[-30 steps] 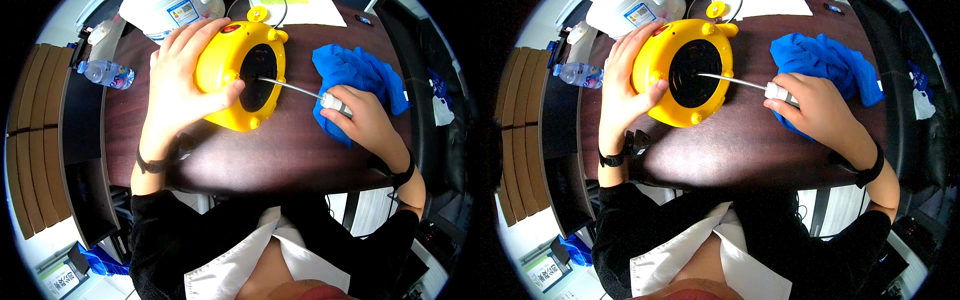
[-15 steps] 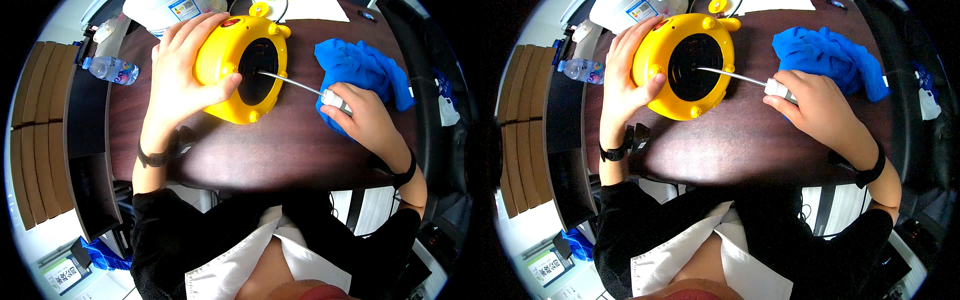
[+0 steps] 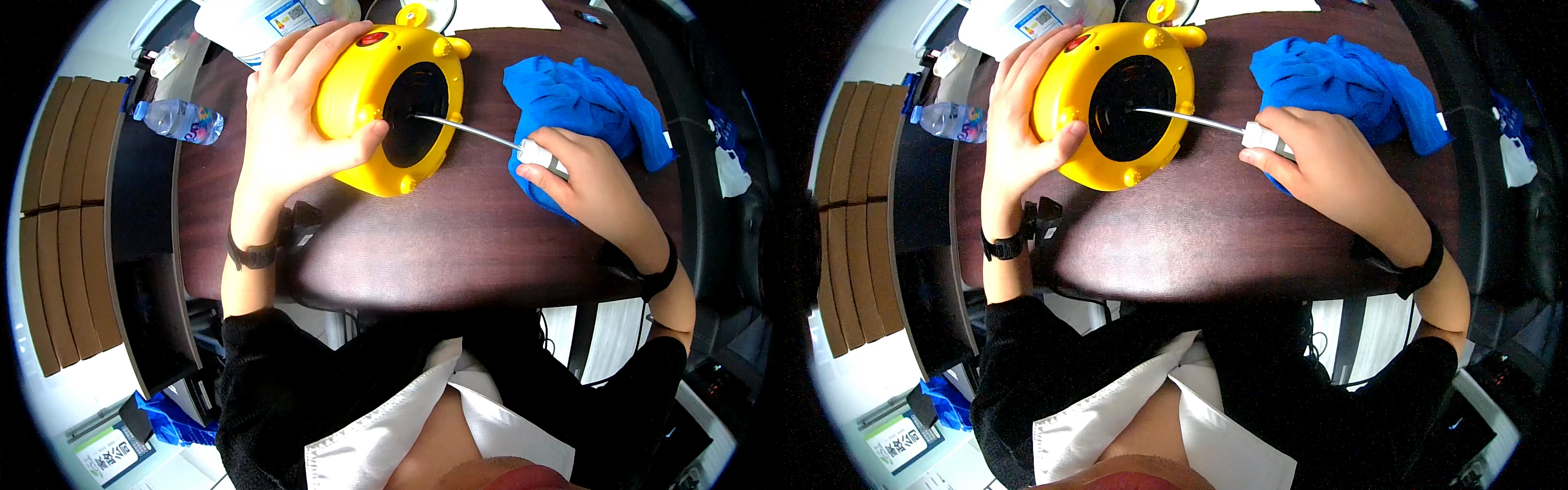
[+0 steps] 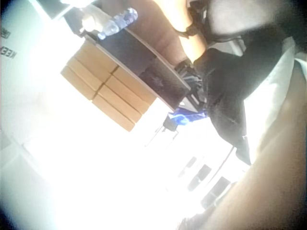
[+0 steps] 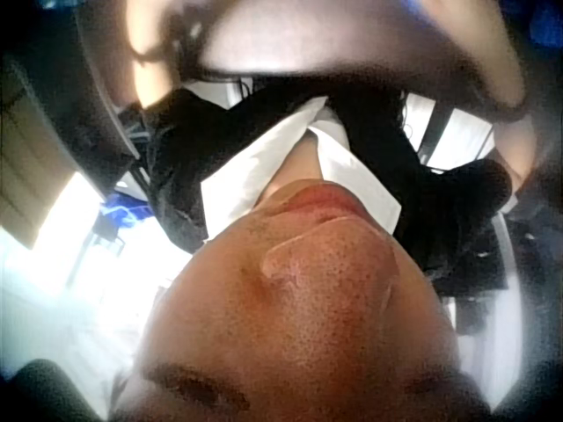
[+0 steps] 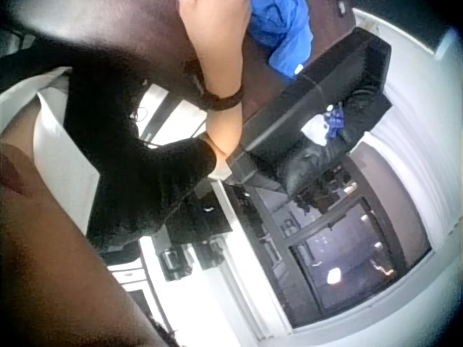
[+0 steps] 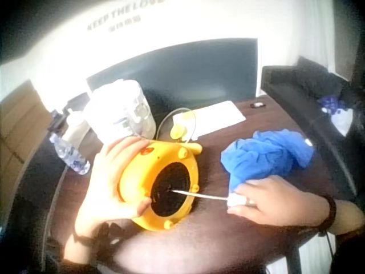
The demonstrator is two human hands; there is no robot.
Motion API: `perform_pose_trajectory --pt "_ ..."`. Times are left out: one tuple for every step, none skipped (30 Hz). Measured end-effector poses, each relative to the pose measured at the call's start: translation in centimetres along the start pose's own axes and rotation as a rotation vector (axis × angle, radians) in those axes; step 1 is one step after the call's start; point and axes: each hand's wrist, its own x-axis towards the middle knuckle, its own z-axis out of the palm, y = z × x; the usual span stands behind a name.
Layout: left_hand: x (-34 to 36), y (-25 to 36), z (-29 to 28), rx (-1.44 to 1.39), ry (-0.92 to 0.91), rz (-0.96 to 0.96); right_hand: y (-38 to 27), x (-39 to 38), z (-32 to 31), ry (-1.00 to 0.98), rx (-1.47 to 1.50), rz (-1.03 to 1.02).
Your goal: The person wipes the exterior of a yellow appliance with a blue cloth, then uses a screwdriver to unscrew the central screw on the bottom panel. The person continues to loosen the screw throughout the clip without removing the panel.
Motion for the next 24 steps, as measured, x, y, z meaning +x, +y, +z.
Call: perform_pose_trajectory --pt "0.0 -0.1 0.0 -0.012 -0.001 -0.003 -0.1 0.1 0.0 0.014 -0.002 -0.019" --pt "0.0 -0.2 0.0 -0.013 0.006 0.006 -0.2 0.2 0.0 0.029 -0.004 -0.037" --pt "0.1 -0.3 -0.1 -0.013 0.012 0.013 -0.3 0.4 -0.2 0.014 -0.026 -0.028" --pt "0.0 -0.5 0.1 -0.017 0.018 0.021 -0.6 0.6 -0.5 -0.002 -0.05 -0.016" --pt "0.0 -0.8 0.2 -0.025 0.035 0.033 -0.8 0.8 -0.7 -0.018 -0.073 -0.005" --pt "0.1 -1.2 0.3 -0.032 0.052 0.045 -0.8 1.2 -0.7 -0.061 0.001 0.015" --pt "0.1 -1.6 0.4 -0.038 0.07 0.058 -0.7 1.7 -0.6 -0.103 0.075 0.036" --pt "0.1 -2.1 0.5 -0.077 0.095 0.067 -0.6 2.0 -0.6 -0.145 0.149 0.055" --pt "-0.1 -2.2 0.5 -0.098 0.097 0.057 -0.6 2.0 -0.3 -0.164 0.214 0.073" --pt "-0.2 -2.4 0.4 -0.114 0.099 0.046 -0.6 2.2 0.1 -0.183 0.281 0.087" --pt "-0.3 -2.5 0.3 -0.129 0.1 0.035 -0.5 2.3 0.4 -0.202 0.347 0.1" --pt "-0.4 -2.5 0.1 -0.144 0.095 0.034 -0.4 2.5 0.4 -0.217 0.366 0.091" --pt "-0.2 -2.4 0.2 -0.129 0.093 0.045 -0.1 2.4 0.4 -0.231 0.382 0.09" --pt "-0.1 -2.2 0.3 -0.114 0.092 0.055 0.1 2.4 0.3 -0.244 0.398 0.089" --pt "0.1 -2.1 0.4 -0.1 0.09 0.065 0.2 2.4 0.2 -0.285 0.428 0.12" --pt "0.1 -1.9 0.4 -0.097 0.083 0.049 0.3 2.4 0.0 -0.327 0.458 0.152" --pt "0.2 -1.7 0.3 -0.072 0.081 0.056 0.4 2.4 -0.1 -0.367 0.487 0.184" --pt "0.3 -1.6 0.3 -0.047 0.078 0.065 0.3 2.3 -0.1 -0.415 0.576 0.283" --pt "0.4 -1.4 0.3 -0.022 0.075 0.074 0.1 2.2 0.1 -0.46 0.666 0.381" --pt "0.5 -1.5 0.4 -0.017 0.076 0.078 -0.1 2.1 0.3 -0.504 0.756 0.481" --pt "0.6 -1.6 0.5 -0.014 0.076 0.084 -0.1 1.9 0.5 -0.478 0.739 0.465" --pt "0.7 -1.7 0.3 -0.001 0.076 0.085 -0.2 2.0 0.8 -0.456 0.722 0.439" --pt "0.7 -1.7 0.2 -0.003 0.076 0.089 -0.2 2.1 1.0 -0.434 0.705 0.414" --pt "0.7 -1.7 0.0 -0.004 0.076 0.093 0.0 2.2 1.0 -0.365 0.612 0.291"
